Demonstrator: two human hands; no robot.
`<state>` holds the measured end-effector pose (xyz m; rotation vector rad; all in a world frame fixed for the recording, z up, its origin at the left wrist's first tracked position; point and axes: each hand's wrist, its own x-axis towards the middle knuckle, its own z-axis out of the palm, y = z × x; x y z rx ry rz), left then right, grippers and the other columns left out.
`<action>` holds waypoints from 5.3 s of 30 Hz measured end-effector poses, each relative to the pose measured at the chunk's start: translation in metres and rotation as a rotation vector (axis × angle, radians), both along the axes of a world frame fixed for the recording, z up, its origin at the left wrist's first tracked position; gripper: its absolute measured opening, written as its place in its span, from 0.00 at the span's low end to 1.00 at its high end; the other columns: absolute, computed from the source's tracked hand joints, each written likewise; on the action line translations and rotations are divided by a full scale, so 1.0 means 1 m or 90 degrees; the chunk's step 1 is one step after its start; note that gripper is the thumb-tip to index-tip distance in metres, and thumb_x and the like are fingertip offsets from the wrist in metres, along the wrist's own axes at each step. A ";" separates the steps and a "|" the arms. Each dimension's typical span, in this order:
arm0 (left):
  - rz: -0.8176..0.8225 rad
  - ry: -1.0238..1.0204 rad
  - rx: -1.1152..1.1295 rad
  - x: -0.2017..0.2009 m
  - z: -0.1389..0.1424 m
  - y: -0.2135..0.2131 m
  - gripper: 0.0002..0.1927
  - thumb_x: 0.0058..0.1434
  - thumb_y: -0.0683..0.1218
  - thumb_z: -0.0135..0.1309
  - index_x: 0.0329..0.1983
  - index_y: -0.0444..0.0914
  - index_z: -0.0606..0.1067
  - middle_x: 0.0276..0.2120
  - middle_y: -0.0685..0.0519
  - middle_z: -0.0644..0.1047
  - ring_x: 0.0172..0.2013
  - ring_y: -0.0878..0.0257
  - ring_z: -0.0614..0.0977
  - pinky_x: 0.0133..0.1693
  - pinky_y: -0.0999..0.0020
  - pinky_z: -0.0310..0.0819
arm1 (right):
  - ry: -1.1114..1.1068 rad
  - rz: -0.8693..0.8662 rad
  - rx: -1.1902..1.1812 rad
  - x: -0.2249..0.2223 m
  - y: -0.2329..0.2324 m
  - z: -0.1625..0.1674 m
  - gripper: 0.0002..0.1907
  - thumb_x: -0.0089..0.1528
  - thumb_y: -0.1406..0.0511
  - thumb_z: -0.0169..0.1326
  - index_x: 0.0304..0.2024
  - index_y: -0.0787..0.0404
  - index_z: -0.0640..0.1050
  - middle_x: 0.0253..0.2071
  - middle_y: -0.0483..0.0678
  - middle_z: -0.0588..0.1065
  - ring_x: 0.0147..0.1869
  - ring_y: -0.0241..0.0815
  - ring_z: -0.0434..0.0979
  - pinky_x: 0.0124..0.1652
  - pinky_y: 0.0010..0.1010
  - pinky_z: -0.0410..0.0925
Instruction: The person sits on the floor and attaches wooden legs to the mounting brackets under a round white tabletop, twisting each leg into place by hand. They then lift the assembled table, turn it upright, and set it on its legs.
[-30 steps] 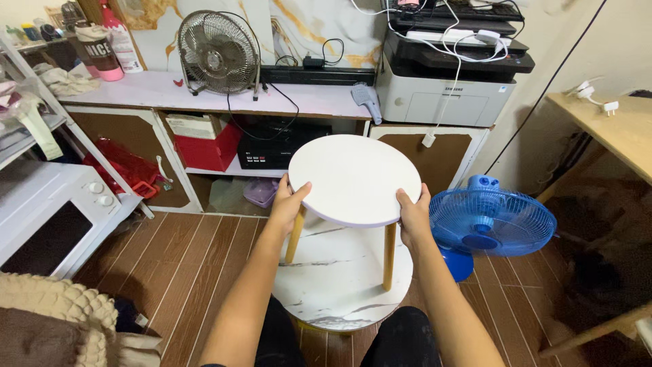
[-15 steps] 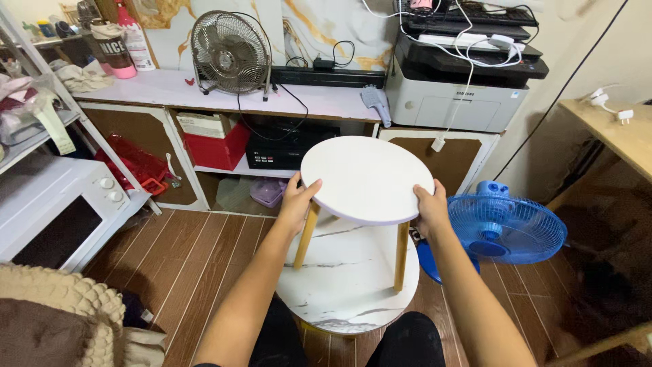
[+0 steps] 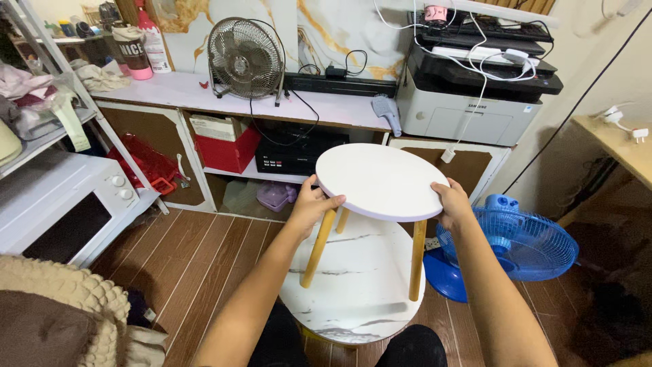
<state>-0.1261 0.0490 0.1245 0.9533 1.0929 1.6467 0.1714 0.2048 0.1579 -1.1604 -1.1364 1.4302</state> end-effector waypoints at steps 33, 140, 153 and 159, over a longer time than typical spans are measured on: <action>0.017 -0.096 0.060 -0.027 0.004 0.049 0.59 0.55 0.49 0.66 0.78 0.34 0.38 0.67 0.37 0.69 0.64 0.54 0.71 0.62 0.62 0.64 | 0.098 -0.137 -0.051 -0.037 -0.048 -0.014 0.30 0.64 0.67 0.48 0.66 0.56 0.55 0.59 0.60 0.68 0.53 0.60 0.77 0.40 0.70 0.73; 0.139 -0.117 -0.023 -0.036 0.011 0.051 0.24 0.67 0.62 0.53 0.51 0.38 0.77 0.33 0.58 0.77 0.24 0.73 0.67 0.23 0.75 0.56 | -0.082 -0.022 -0.028 -0.035 -0.053 0.037 0.36 0.67 0.56 0.45 0.71 0.61 0.48 0.62 0.61 0.63 0.62 0.56 0.70 0.56 0.70 0.64; 0.115 -0.222 -0.096 -0.031 0.008 0.045 0.11 0.57 0.45 0.63 0.41 0.37 0.77 0.35 0.55 0.79 0.37 0.64 0.80 0.41 0.66 0.75 | -0.037 -0.012 -0.023 -0.019 -0.028 0.023 0.24 0.68 0.61 0.43 0.62 0.70 0.63 0.53 0.61 0.72 0.52 0.59 0.77 0.47 0.68 0.69; 0.093 -0.227 -0.128 -0.033 0.000 0.044 0.17 0.55 0.44 0.65 0.48 0.39 0.77 0.43 0.54 0.76 0.48 0.60 0.75 0.51 0.55 0.71 | -0.030 -0.006 0.014 -0.019 -0.034 0.017 0.24 0.68 0.61 0.42 0.63 0.68 0.62 0.54 0.60 0.72 0.53 0.56 0.78 0.47 0.62 0.71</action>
